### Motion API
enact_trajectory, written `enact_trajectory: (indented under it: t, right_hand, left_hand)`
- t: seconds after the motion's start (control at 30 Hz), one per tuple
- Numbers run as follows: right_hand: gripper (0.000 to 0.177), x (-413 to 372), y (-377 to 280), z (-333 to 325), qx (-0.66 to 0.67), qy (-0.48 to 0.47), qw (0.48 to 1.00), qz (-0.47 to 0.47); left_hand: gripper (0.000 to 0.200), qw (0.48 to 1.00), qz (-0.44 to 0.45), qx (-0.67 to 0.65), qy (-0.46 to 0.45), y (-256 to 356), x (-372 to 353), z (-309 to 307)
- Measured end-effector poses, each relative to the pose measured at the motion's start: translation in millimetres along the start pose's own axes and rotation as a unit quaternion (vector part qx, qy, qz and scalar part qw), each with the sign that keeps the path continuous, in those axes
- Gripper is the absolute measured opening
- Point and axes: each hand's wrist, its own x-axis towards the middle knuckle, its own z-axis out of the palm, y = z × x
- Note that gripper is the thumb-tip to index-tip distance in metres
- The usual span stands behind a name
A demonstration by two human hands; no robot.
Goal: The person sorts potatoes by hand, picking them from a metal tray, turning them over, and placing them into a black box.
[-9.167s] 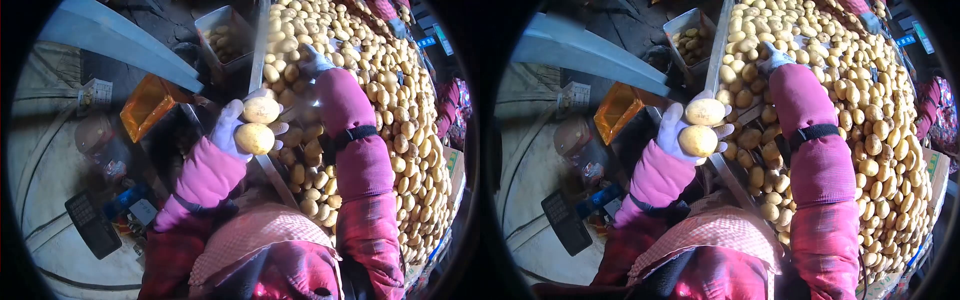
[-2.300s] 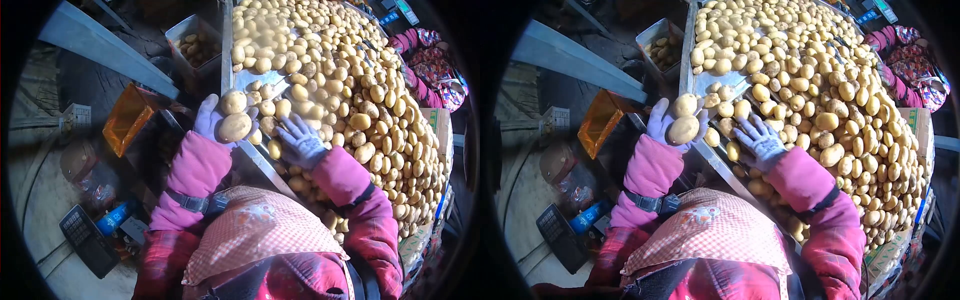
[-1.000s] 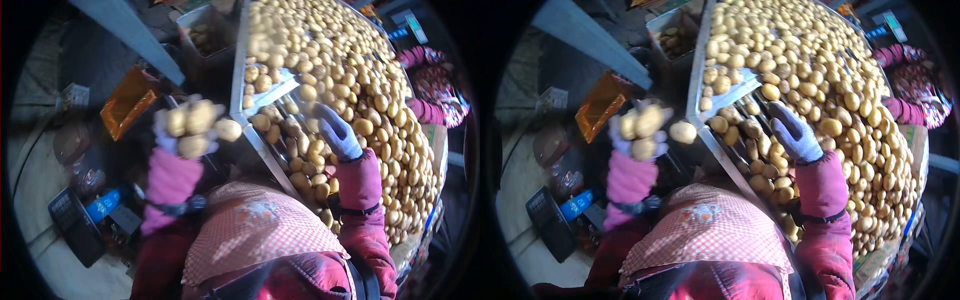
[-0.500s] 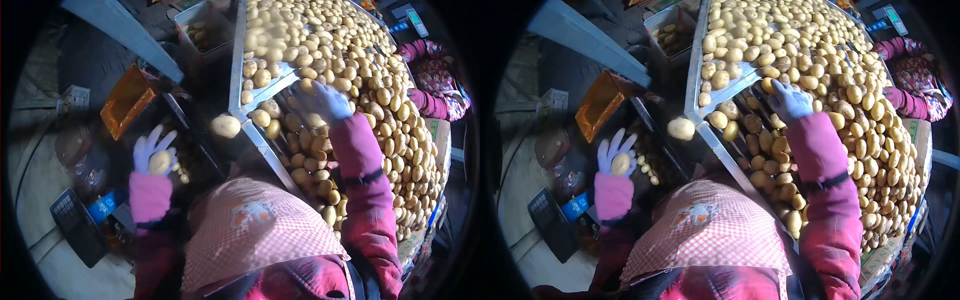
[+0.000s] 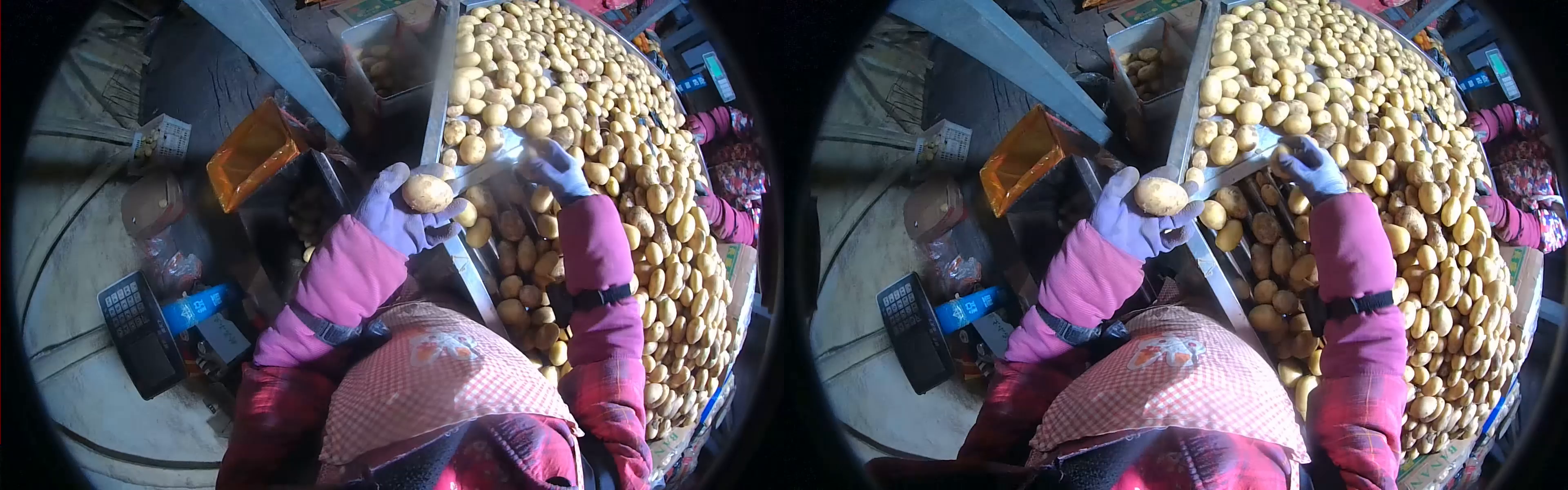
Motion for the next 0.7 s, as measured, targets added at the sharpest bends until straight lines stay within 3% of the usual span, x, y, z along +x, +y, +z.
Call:
enact_trajectory:
  t: [0.03, 0.07, 0.1, 0.17, 0.2, 0.27, 0.3, 0.37, 0.4, 0.47, 0.53, 0.6, 0.7]
  right_hand:
    - [0.043, -13.7, -40.8, 9.8, 0.171, -0.040, 0.984, 0.027]
    - [0.046, -24.3, -67.4, 24.0, 0.200, -0.020, 0.979, 0.033]
    - [0.045, -23.1, -61.6, 32.6, 0.112, -0.021, 0.989, -0.097]
    - [0.046, -35.7, -94.8, 55.7, 0.278, -0.095, 0.955, 0.036]
    - [0.046, -39.3, -109.5, 66.9, 0.251, -0.111, 0.961, 0.034]
    - [0.044, -49.9, -130.7, 93.7, 0.192, -0.120, 0.974, -0.023]
    - [0.041, -55.4, -148.4, 95.4, 0.098, -0.122, 0.987, -0.034]
    - [0.041, -56.2, -138.9, 89.8, 0.247, -0.160, 0.955, -0.028]
    - [0.041, -60.4, -139.1, 84.7, 0.242, -0.113, 0.964, 0.002]
    - [0.036, -69.2, -122.2, 75.3, 0.203, -0.013, 0.979, 0.016]
    - [0.033, -92.3, -101.5, 45.5, 0.057, 0.011, 0.998, 0.019]
    - [0.033, -121.8, -57.4, 26.0, -0.009, 0.108, 0.994, 0.015]
    - [0.033, -169.5, -44.0, 8.0, -0.196, 0.123, 0.973, -0.020]
  left_hand:
    - [0.054, 1.000, -0.001, 0.003, 0.010, -1.4, 1.5, -2.5]
    - [0.055, 0.999, -0.003, -0.023, 0.040, -4.8, 2.3, 2.1]
    - [0.055, 0.999, -0.005, -0.023, 0.038, -7.2, 3.0, 0.4]
    - [0.056, 0.995, -0.003, 0.052, 0.088, -7.8, 2.8, -4.6]
    - [0.058, 0.998, -0.026, 0.048, 0.008, -5.1, 6.1, -3.1]
    - [0.059, 0.996, -0.050, 0.072, -0.035, -1.1, 1.1, 0.2]
    - [0.060, 0.990, -0.074, 0.095, -0.077, 0.3, -2.9, 0.1]
    - [0.056, 0.987, -0.049, 0.129, -0.085, -2.7, -6.5, -5.8]
    - [0.056, 0.990, -0.024, 0.113, -0.075, -3.0, -8.7, -6.6]
    - [0.056, 0.992, 0.019, 0.092, -0.078, 2.6, -12.4, -12.7]
    - [0.057, 0.993, 0.047, 0.039, -0.098, 13.9, -17.3, -27.8]
    - [0.056, 0.993, 0.095, 0.022, -0.073, 26.3, -40.5, -26.5]
    - [0.056, 0.990, 0.117, -0.015, -0.074, 42.1, -64.6, -54.0]
